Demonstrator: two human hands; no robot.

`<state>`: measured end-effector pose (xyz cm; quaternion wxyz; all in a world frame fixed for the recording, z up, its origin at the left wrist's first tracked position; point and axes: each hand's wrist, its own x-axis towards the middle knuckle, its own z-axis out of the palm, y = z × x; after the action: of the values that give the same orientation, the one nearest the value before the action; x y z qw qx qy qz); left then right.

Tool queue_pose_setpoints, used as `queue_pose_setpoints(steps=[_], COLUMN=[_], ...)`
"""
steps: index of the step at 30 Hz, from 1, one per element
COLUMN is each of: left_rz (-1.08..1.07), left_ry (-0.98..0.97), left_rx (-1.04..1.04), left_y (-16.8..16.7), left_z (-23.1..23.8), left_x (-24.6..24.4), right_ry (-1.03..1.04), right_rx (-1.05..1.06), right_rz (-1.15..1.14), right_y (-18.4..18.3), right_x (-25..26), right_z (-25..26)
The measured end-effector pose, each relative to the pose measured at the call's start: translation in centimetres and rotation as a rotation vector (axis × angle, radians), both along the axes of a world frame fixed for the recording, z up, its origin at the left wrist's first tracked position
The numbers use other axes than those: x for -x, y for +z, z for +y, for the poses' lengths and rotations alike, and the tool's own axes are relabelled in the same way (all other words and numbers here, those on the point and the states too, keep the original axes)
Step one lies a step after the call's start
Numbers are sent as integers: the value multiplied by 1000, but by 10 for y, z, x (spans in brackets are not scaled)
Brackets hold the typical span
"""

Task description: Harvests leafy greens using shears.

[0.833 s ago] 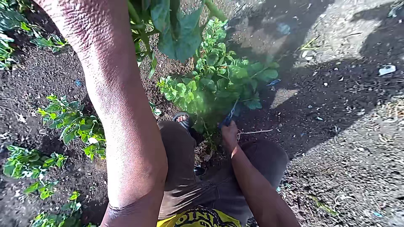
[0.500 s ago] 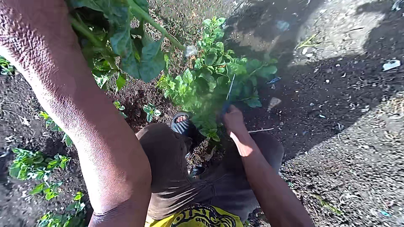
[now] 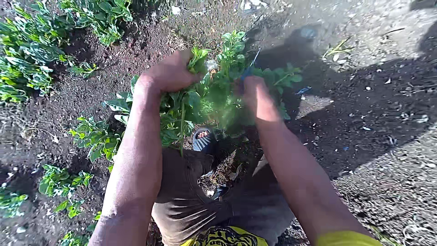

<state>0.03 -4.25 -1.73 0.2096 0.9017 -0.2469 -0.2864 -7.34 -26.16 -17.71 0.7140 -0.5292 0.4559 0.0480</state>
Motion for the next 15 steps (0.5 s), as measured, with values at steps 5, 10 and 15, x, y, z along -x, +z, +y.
queue_pose_setpoints(steps=[5,10,15], left_rz=[221,-19,-157], left_ry=[21,176,298], left_rx=[7,-169,-225], left_y=[-36,13,27], left_z=[-16,33,78], left_x=[-9,-13,-7], right_ry=[-39,108,-14], right_rx=[-21,122,61], right_rz=[-5,-81,-54], right_y=[-3,-3,-15], right_x=[-6,26,69], right_z=[6,-3,-14])
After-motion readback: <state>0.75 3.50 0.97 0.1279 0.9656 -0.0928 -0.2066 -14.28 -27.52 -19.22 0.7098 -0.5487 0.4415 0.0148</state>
